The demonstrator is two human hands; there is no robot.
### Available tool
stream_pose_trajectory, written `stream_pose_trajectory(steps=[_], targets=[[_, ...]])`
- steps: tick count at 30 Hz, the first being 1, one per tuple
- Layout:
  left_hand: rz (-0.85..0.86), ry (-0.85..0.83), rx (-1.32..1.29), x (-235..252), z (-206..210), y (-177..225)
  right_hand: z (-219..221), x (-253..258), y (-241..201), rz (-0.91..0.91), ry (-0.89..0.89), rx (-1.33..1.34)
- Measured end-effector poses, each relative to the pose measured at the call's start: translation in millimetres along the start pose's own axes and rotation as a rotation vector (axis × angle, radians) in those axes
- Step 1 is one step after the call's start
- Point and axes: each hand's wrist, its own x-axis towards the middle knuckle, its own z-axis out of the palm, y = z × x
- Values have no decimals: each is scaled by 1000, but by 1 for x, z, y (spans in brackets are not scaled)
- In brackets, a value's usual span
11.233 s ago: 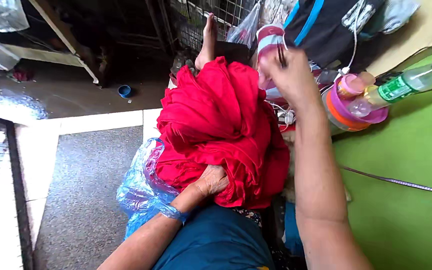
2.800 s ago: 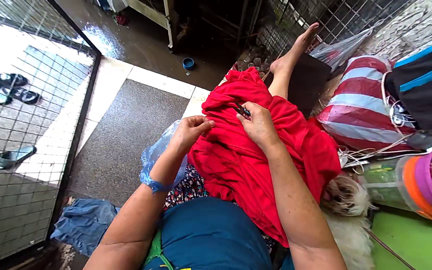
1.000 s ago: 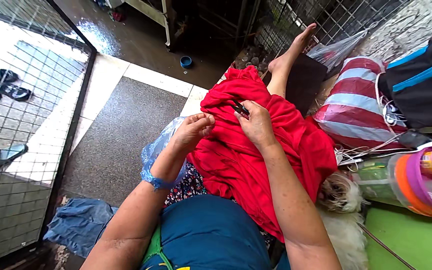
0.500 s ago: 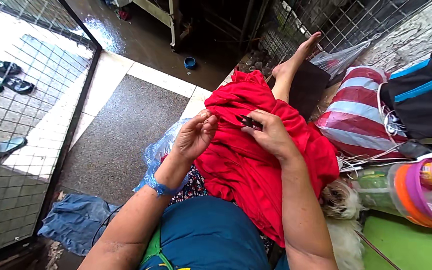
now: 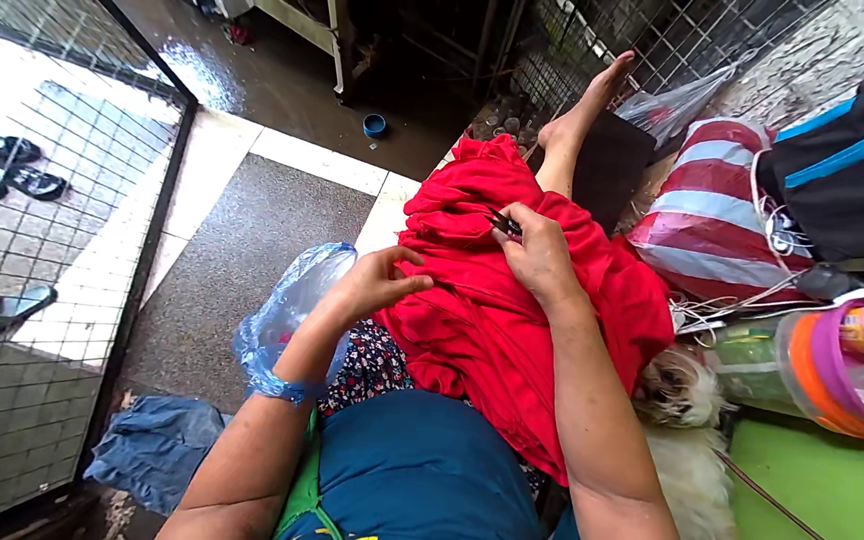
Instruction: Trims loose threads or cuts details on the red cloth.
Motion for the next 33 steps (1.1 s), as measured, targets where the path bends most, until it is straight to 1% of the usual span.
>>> stream_pose_trajectory(steps=[1,2,3,5,7,9,11,15,18,26,30,33], targets=[[-16,-8,109,0,4,4,2,2,0,21,27,2],[1,-35,151,-1,4,8,4,4,0,25,52,3],[39,-65,140,-3,3,9,5,5,0,14,74,2],[112,-97,24,-9,-2,11,6,4,2,-41,88,9],[171,-84,-56,-14,-7,12,-1,0,1,-84,18,54],[209,-61,-58,-18,-10,13,-13,-6,0,-88,-98,95],[246,-41,-51,-21,-11,14,-20,-10,3,-146,-145,86],[313,10,-57,-20,-8,17,-22,-16,2,-289,-155,-71],[326,31,-56,-22,-6,19,-15,-17,-6,-344,-133,-198],[441,22,-7,-27,-2,22,-2,-16,-3,-375,-66,-239],[456,-72,66,-31,7,29,-6,-14,2,-355,-120,-157],[469,-110,97,-28,16,29,-6,-13,2,-364,-146,-153]])
